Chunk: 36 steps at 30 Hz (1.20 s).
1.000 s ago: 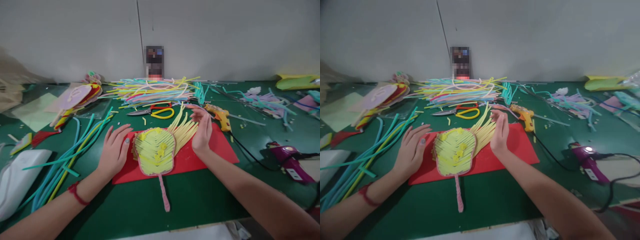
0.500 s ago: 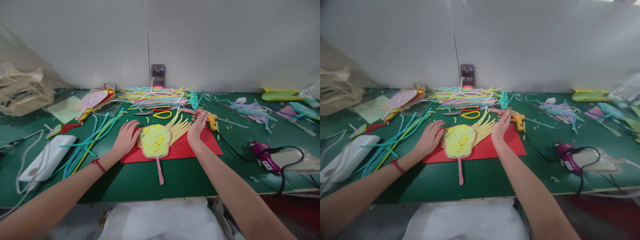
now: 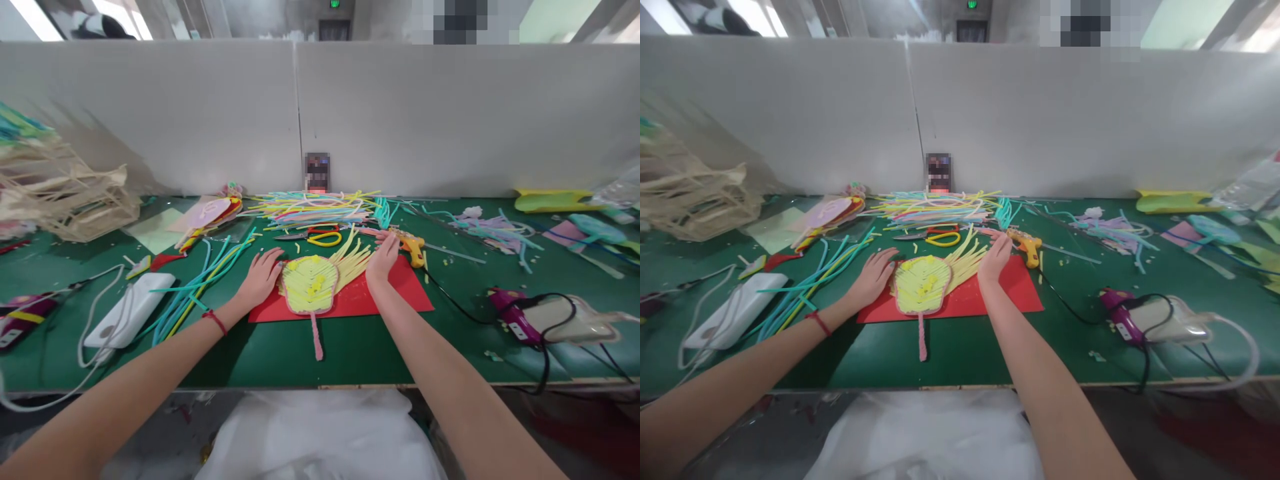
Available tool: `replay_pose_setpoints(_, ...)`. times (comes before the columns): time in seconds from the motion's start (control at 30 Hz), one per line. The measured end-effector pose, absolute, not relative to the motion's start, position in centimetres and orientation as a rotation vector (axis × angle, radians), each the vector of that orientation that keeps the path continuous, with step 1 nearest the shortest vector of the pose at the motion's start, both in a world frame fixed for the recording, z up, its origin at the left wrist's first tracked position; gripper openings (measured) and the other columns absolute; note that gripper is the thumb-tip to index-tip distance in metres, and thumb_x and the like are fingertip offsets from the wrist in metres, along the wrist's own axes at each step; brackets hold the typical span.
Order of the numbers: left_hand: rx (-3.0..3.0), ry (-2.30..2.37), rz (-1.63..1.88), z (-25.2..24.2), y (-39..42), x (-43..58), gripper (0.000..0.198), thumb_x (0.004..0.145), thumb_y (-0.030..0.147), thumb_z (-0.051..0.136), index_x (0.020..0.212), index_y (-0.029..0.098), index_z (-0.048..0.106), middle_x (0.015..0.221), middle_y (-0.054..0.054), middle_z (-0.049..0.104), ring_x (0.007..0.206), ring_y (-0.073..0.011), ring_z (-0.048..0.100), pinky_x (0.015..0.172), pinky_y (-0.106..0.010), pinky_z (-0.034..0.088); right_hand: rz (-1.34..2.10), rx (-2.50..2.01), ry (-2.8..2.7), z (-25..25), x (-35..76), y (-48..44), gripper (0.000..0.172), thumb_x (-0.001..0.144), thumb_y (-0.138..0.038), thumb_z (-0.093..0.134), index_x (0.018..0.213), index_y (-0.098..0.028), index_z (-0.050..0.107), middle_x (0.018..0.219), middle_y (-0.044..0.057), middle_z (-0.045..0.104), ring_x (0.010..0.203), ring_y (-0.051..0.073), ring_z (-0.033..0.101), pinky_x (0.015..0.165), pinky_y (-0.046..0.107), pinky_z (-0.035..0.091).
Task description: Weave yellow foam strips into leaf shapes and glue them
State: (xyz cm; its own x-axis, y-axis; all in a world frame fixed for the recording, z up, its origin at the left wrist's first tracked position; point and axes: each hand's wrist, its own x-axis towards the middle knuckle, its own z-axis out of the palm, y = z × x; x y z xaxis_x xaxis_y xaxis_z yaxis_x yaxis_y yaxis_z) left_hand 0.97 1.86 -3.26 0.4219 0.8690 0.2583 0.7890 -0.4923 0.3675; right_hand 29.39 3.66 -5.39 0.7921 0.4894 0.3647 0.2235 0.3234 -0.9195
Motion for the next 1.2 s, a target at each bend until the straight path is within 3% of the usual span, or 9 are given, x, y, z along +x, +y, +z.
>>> replay_pose_setpoints(0.4, 2.455, 1.411, 0.728, -4.1, 2.4, 0.7, 0.045, 0.095, 0.038, 0.023, 0.128, 0.017, 0.045, 0.138, -0.01, 0.049, 0.131, -0.0199, 0.039, 0.116, -0.047, 0.015, 0.15, -1.339, -0.736, -5.8, 29.4, 4.0, 0.054, 0.09, -0.061, 0.016, 0.086, -0.019, 0.05, 0.082, 0.007, 0.056, 0.075, 0.019, 0.055, 0.076, 0.037, 0.047)
replay_pose_setpoints(0.57, 2.395, 1.38, 0.815, -4.2, 2.4, 0.6, 0.046, 0.095, 0.035, 0.021, 0.13, 0.018, 0.045, 0.139, -0.009, 0.048, 0.133, -0.0186, 0.038, 0.117, -0.045, 0.015, 0.136, -1.395, -0.762, -6.3, 29.5, 4.0, 0.055, 0.095, -0.055, 0.014, 0.092, -0.017, 0.054, 0.085, 0.007, 0.058, 0.075, 0.017, 0.056, 0.076, 0.037, 0.049)
replay_pose_setpoints(0.73, 2.267, 1.387, 0.894, -4.6, 2.9, 0.2, 0.049, 0.094, 0.033, 0.021, 0.136, 0.016, 0.04, 0.143, -0.011, 0.044, 0.137, -0.0187, 0.033, 0.116, -0.043, 0.02, 0.11, -1.464, -0.791, -6.8, 29.8, 4.3, 0.032, 0.094, -0.043, 0.046, 0.105, -0.015, 0.057, 0.096, 0.005, 0.061, 0.081, 0.015, 0.06, 0.074, 0.035, 0.051)
replay_pose_setpoints(0.93, 2.123, 1.358, 0.936, -4.8, 3.2, 0.0, 0.05, 0.091, 0.036, 0.029, 0.137, 0.02, 0.042, 0.146, -0.007, 0.042, 0.138, -0.0198, 0.032, 0.116, -0.043, 0.02, 0.023, -1.593, -0.971, -7.4, 29.6, 4.2, 0.03, 0.091, -0.037, 0.054, 0.112, -0.016, 0.056, 0.104, 0.005, 0.061, 0.084, 0.015, 0.061, 0.073, 0.034, 0.053)
replay_pose_setpoints(1.03, 2.031, 1.38, 1.011, -4.8, 3.2, -0.2, 0.051, 0.091, 0.037, 0.029, 0.136, 0.017, 0.044, 0.144, -0.01, 0.044, 0.136, -0.0209, 0.035, 0.116, -0.043, 0.021, -0.056, -1.671, -1.155, -6.6, 29.9, 4.0, 0.032, 0.099, -0.035, 0.036, 0.109, -0.014, 0.056, 0.097, 0.007, 0.061, 0.08, 0.015, 0.06, 0.071, 0.033, 0.052)
replay_pose_setpoints(1.1, 1.972, 1.395, 1.066, -4.9, 3.3, -0.4, 0.052, 0.091, 0.038, 0.029, 0.134, 0.015, 0.045, 0.142, -0.011, 0.046, 0.133, -0.021, 0.039, 0.114, -0.042, 0.024, -0.113, -1.724, -1.336, -5.3, 30.7, 4.2, 0.048, 0.101, -0.03, 0.012, 0.105, -0.014, 0.058, 0.094, 0.011, 0.062, 0.085, 0.019, 0.06, 0.076, 0.036, 0.05)
replay_pose_setpoints(1.13, 1.944, 1.399, 1.09, -5.0, 3.4, -0.5, 0.051, 0.091, 0.038, 0.03, 0.133, 0.015, 0.046, 0.14, -0.012, 0.047, 0.132, -0.021, 0.041, 0.114, -0.042, 0.026, -0.137, -1.752, -1.452, -4.5, 31.3, 4.5, 0.051, 0.1, -0.028, 0.011, 0.102, -0.014, 0.059, 0.095, 0.012, 0.062, 0.091, 0.02, 0.059, 0.081, 0.037, 0.048)
replay_pose_setpoints(1.2, 1.895, 1.403, 1.13, -5.2, 3.6, -0.7, 0.049, 0.09, 0.038, 0.031, 0.13, 0.015, 0.049, 0.137, -0.012, 0.05, 0.129, -0.021, 0.045, 0.112, -0.041, 0.03, -0.177, -1.833, -1.689, -2.7, 32.6, 5.7, 0.038, 0.099, -0.029, 0.028, 0.096, -0.014, 0.062, 0.099, 0.013, 0.063, 0.099, 0.022, 0.057, 0.088, 0.039, 0.045)
